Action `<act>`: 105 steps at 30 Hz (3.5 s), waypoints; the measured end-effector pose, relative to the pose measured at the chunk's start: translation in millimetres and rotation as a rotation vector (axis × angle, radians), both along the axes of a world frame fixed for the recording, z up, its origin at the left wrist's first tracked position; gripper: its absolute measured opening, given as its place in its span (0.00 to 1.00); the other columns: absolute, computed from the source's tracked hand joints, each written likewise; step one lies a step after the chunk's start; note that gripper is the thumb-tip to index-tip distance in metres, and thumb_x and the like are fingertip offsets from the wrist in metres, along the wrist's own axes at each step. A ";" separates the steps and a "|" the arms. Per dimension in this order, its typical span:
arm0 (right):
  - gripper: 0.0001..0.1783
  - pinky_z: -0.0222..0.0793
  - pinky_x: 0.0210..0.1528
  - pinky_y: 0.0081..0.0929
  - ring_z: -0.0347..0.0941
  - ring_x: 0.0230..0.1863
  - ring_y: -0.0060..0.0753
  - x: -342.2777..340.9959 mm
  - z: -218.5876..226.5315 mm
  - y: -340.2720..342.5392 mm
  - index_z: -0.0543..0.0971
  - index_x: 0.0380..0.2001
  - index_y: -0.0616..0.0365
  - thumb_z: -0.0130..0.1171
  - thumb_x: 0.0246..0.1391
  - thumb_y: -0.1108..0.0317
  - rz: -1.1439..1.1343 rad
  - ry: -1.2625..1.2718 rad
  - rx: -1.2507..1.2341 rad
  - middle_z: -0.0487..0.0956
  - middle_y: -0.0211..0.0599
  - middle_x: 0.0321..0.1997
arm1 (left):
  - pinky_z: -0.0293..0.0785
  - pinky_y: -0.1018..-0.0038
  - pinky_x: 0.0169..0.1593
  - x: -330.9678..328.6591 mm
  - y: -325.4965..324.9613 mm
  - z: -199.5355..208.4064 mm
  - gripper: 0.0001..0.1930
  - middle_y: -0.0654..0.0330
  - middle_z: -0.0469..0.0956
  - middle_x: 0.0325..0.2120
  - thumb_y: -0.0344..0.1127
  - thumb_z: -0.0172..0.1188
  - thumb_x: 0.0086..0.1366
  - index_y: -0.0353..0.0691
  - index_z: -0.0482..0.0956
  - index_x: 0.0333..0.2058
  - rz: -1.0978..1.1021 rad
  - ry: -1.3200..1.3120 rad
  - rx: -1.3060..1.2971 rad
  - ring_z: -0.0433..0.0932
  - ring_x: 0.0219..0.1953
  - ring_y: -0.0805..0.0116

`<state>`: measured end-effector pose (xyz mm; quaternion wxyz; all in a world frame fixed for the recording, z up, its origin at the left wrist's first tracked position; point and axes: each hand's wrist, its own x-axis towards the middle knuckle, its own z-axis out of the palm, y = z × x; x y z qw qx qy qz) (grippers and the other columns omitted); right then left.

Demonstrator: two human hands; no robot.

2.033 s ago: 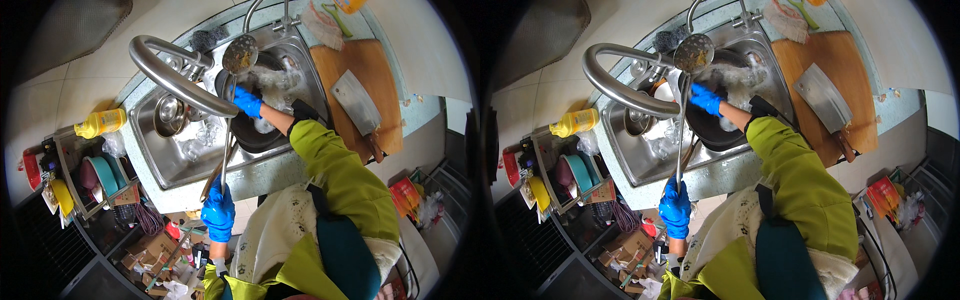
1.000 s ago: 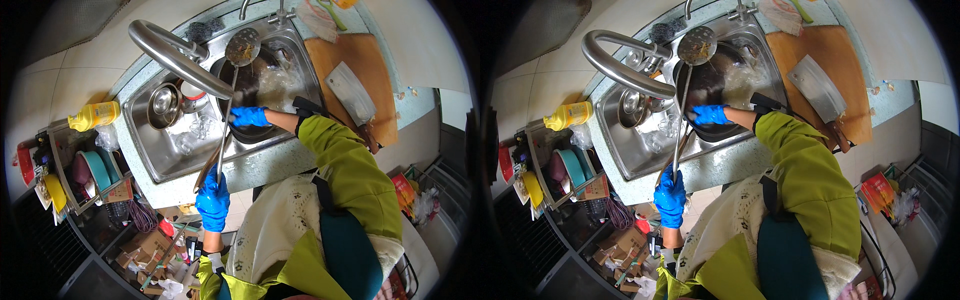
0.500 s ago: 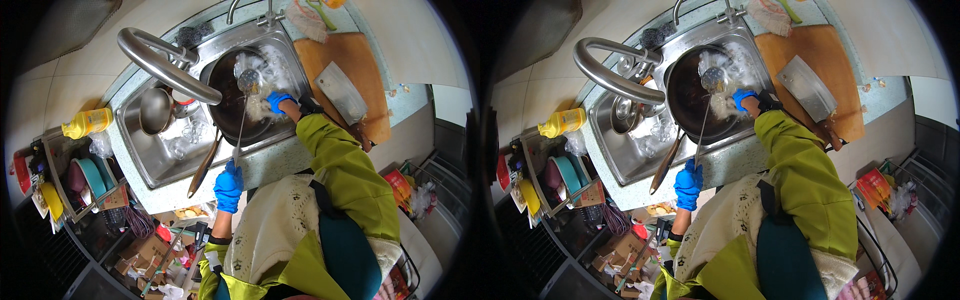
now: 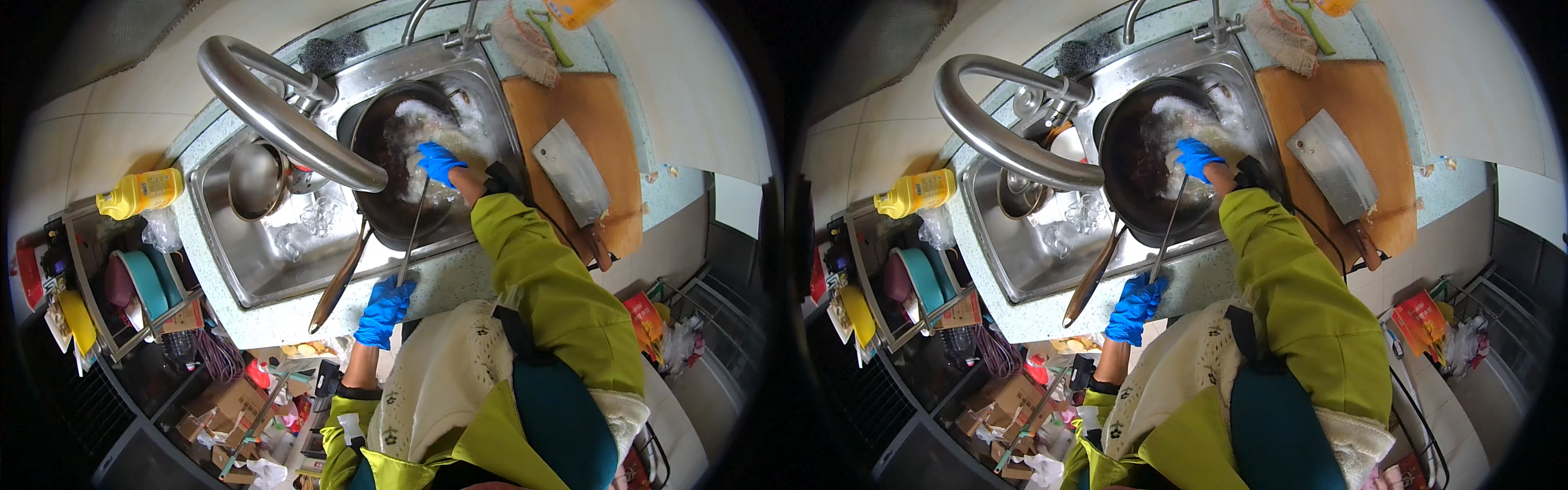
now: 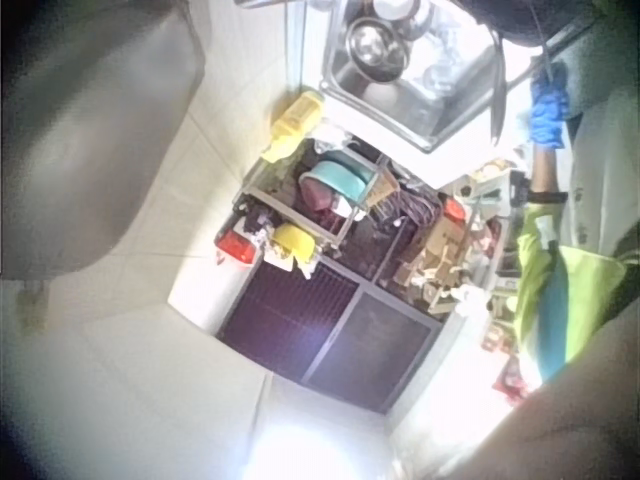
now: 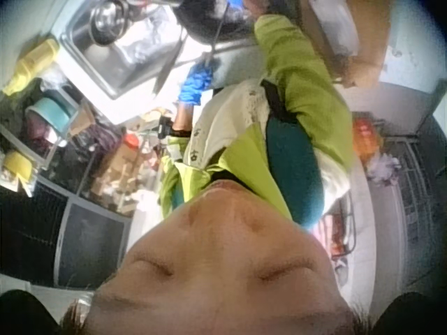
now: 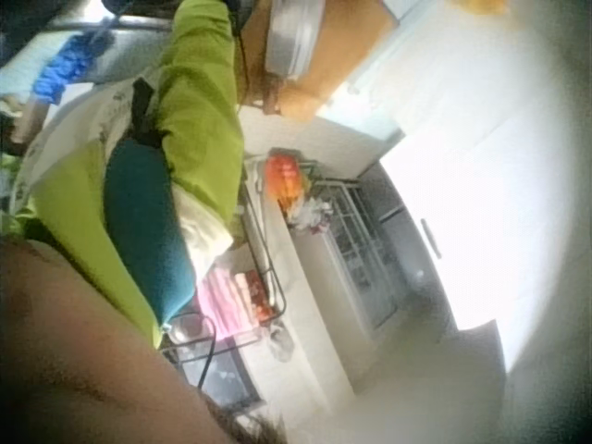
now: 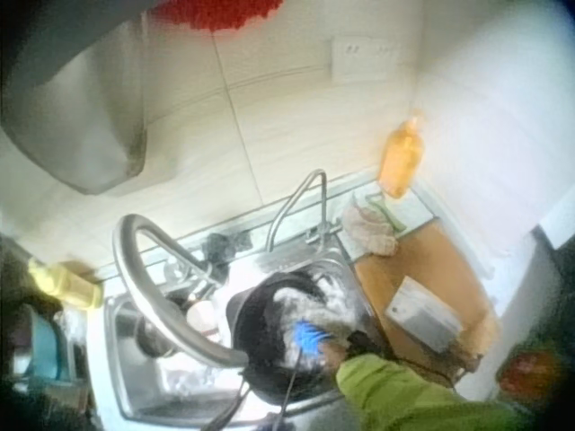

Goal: The person washes a wok, ladle, bowls, and a glass in a kitchen sink using a sponge and running water. They scrub each item, rinse it, and place it aside in the sink or on the counter.

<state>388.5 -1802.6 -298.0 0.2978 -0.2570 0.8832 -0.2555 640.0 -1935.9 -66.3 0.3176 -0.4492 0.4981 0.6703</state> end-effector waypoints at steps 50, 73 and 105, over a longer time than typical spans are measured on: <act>0.17 0.61 0.54 0.36 0.65 0.52 0.47 -28.2 -9.3 -21.2 0.70 0.43 0.57 0.47 0.48 0.67 -0.386 -0.190 -0.250 0.71 0.48 0.47 | 0.43 0.81 0.13 -10.8 -17.0 -3.9 0.19 0.75 0.55 0.08 0.52 0.56 0.58 0.39 0.78 0.28 0.011 -0.083 0.289 0.49 0.08 0.83; 0.10 0.67 0.37 0.26 0.72 0.36 0.27 143.1 248.7 -19.4 0.74 0.32 0.58 0.58 0.46 0.67 -0.176 -0.584 -1.167 0.75 0.34 0.32 | 0.57 0.63 0.60 -57.6 -27.4 19.5 0.26 0.49 0.59 0.56 0.44 0.38 0.67 0.34 0.56 0.58 0.464 0.411 0.456 0.62 0.56 0.55; 0.15 0.70 0.36 0.28 0.71 0.41 0.34 56.3 128.6 20.7 0.74 0.38 0.57 0.56 0.46 0.63 -0.321 -0.670 -0.694 0.73 0.37 0.41 | 0.66 0.62 0.52 -84.5 -36.6 17.4 0.28 0.58 0.58 0.58 0.55 0.32 0.66 0.46 0.55 0.59 0.259 0.328 0.590 0.65 0.53 0.59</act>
